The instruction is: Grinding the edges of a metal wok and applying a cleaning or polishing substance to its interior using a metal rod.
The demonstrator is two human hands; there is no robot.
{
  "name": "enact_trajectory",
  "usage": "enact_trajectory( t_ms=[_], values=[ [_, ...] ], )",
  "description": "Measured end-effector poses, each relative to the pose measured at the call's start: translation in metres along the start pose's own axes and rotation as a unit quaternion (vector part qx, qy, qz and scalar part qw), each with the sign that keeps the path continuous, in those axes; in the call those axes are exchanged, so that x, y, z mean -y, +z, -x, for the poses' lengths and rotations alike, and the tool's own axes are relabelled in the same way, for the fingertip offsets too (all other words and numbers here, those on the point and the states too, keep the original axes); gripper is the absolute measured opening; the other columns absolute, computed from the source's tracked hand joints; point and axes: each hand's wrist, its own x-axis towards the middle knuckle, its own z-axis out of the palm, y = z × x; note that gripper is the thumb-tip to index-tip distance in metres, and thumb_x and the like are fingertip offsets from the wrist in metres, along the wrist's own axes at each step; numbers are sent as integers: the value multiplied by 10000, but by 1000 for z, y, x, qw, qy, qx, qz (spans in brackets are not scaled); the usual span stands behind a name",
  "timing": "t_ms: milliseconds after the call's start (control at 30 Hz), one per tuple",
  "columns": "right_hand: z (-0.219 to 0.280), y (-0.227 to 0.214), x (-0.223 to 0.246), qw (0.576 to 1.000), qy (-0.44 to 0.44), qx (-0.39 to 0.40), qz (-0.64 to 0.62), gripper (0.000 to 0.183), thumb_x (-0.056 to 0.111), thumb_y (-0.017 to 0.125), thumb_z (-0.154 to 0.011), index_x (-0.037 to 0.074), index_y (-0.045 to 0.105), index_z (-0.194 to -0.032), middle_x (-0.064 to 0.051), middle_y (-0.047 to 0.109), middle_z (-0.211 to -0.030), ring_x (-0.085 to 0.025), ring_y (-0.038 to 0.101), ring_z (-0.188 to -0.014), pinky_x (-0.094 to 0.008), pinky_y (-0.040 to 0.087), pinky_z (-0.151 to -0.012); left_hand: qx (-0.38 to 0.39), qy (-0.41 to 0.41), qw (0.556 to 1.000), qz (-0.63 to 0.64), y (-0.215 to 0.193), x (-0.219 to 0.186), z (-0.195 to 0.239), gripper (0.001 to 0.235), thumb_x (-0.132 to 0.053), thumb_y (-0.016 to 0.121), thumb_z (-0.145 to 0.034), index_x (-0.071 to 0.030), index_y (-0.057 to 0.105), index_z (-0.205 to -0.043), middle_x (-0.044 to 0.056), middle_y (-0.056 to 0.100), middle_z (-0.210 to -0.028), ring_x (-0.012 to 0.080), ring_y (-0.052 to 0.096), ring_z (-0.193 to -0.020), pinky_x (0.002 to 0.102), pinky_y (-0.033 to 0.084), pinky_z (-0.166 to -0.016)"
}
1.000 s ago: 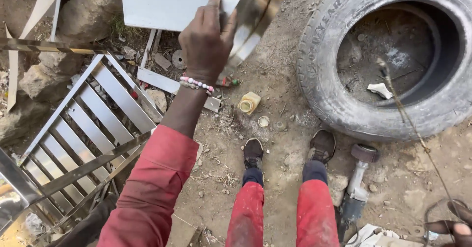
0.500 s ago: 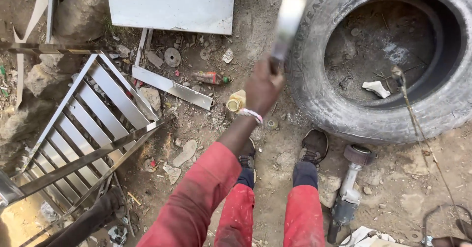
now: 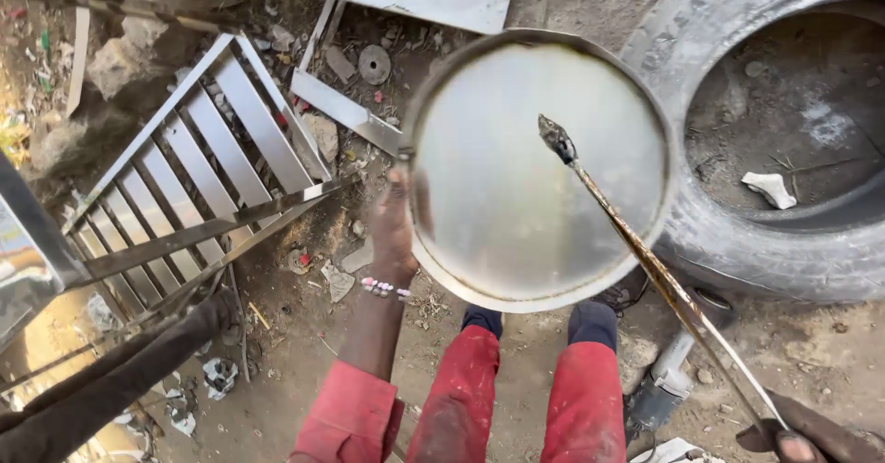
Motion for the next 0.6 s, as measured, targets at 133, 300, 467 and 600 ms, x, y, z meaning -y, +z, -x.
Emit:
enact_trajectory(
  t_ms=[133, 300, 467, 600],
  values=[
    [119, 107, 147, 979, -38, -119, 162, 578, 138, 686, -1232, 71, 827, -1788, -316, 967, -1317, -481, 624, -574, -587, 470, -534, 34, -32, 997, 66, -9, 33, -6, 953, -663, 928, -826, -44, 849, -1546, 63, 934, -1335, 181, 880, -1194, 277, 746, -1002],
    [186, 194, 227, 913, -211, -222, 269, 462, 234, 749, -1272, 69, 919, -1670, -153, 952, -1166, -288, 686, -731, -443, 548, -674, 52, -52, 997, 25, -41, 26, 18, 860, -794, 893, -824, -140, 899, -1381, -97, 703, -935, 103, 577, -839, 238, 455, -741],
    [198, 230, 246, 858, -276, -259, 346, 392, 254, 817, -1308, 176, 948, -1669, -27, 958, -1249, -119, 756, -885, -356, 589, -782, 39, -70, 994, 69, -65, 16, 25, 820, -734, 929, -803, -141, 896, -1369, 5, 907, -1235, 166, 806, -1154, 297, 683, -982],
    [180, 238, 252, 827, -308, -245, 401, 429, 328, 831, -1267, 258, 936, -1678, 25, 958, -1273, -154, 843, -1011, -402, 638, -871, 62, -42, 994, 85, -78, 13, 24, 833, -696, 903, -855, -114, 886, -1450, 77, 917, -1409, 214, 823, -1344, 356, 699, -1194]
  ],
)
